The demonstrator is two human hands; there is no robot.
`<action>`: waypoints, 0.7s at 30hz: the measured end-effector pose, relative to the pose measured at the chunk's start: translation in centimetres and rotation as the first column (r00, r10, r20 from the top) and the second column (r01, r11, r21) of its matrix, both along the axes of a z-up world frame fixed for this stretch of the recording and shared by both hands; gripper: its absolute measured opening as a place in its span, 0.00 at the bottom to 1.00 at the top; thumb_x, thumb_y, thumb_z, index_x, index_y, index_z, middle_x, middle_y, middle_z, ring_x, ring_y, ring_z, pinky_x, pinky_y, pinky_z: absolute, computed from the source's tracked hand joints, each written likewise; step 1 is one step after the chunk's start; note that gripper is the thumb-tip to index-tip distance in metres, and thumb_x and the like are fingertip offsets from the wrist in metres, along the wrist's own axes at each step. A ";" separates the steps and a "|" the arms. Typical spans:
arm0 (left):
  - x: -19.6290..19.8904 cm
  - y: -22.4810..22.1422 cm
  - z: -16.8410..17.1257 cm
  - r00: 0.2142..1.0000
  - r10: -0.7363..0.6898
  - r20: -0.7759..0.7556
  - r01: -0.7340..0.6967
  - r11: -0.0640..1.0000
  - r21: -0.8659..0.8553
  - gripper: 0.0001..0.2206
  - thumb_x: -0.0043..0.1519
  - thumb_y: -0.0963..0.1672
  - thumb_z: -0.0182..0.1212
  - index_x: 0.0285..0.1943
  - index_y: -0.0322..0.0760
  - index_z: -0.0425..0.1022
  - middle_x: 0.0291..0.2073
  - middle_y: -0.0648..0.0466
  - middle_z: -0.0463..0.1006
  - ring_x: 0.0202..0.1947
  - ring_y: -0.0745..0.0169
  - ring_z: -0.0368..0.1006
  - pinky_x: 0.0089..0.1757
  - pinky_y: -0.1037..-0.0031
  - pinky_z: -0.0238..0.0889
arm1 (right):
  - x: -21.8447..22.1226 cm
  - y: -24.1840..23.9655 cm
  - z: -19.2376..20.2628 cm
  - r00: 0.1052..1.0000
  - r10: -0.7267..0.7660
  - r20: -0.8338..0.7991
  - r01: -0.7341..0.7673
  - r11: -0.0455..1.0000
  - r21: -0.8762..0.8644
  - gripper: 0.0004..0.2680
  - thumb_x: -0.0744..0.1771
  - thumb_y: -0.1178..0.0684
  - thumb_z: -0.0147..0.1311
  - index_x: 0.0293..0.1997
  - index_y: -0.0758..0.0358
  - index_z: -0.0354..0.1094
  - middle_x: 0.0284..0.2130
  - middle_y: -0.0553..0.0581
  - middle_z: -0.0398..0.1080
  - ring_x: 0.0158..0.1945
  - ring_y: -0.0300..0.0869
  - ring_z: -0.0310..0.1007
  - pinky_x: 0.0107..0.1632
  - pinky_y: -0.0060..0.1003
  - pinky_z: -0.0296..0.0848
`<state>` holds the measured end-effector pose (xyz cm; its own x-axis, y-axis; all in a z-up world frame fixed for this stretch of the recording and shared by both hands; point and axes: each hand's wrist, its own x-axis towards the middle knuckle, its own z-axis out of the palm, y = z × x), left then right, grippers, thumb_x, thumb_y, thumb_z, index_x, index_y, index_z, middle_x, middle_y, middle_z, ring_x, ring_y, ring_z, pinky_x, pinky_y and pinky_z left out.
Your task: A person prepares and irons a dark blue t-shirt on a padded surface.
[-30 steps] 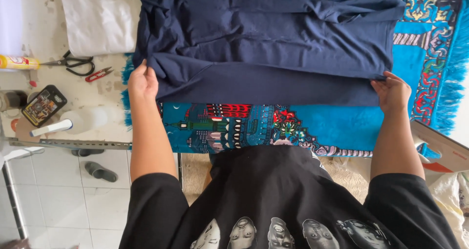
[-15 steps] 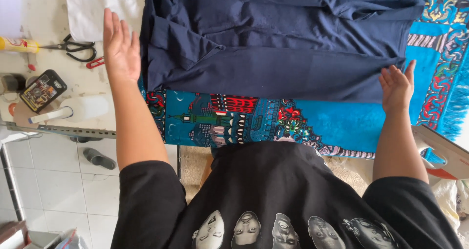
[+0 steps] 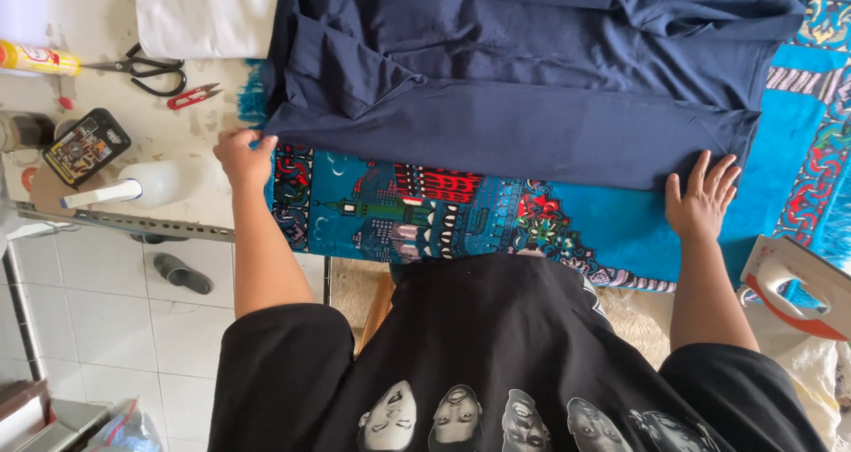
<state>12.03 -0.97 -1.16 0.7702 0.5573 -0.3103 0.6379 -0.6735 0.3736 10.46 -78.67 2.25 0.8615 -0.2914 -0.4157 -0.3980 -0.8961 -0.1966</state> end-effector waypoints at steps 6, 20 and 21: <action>1.9 -1.4 0.6 0.937 -0.014 -0.348 0.099 0.968 0.228 0.15 0.66 0.54 0.63 0.51 0.45 0.83 0.56 0.48 0.70 0.56 0.39 0.63 0.50 0.54 0.64 | 0.9 0.7 1.5 0.998 -0.019 -0.061 0.017 0.999 -0.040 0.29 0.71 0.36 0.35 0.82 0.55 0.32 0.77 0.63 0.25 0.79 0.58 0.19 0.76 0.60 0.32; 9.3 -11.3 5.4 0.842 -0.538 -0.039 0.535 0.824 0.187 0.35 0.63 0.44 0.66 0.79 0.61 0.53 0.53 0.46 0.68 0.38 0.40 0.76 0.30 0.54 0.68 | 7.7 0.0 0.4 0.963 0.243 0.120 -0.201 0.937 -0.287 0.29 0.67 0.61 0.63 0.79 0.44 0.56 0.50 0.66 0.55 0.37 0.67 0.73 0.34 0.60 0.75; 9.9 -11.5 4.8 0.819 -0.554 -0.152 0.574 0.794 0.201 0.33 0.66 0.46 0.62 0.79 0.63 0.52 0.50 0.45 0.73 0.34 0.38 0.76 0.29 0.55 0.67 | 8.4 -0.3 0.3 0.984 0.175 -0.021 -0.176 0.960 -0.220 0.28 0.70 0.60 0.56 0.80 0.38 0.51 0.50 0.68 0.57 0.35 0.72 0.74 0.37 0.65 0.74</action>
<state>21.94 -12.50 3.64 0.9477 0.0936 -0.3051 0.1387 -0.9818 0.1294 18.90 -78.95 2.57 0.9070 -0.2198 -0.3593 -0.2306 -0.9730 0.0132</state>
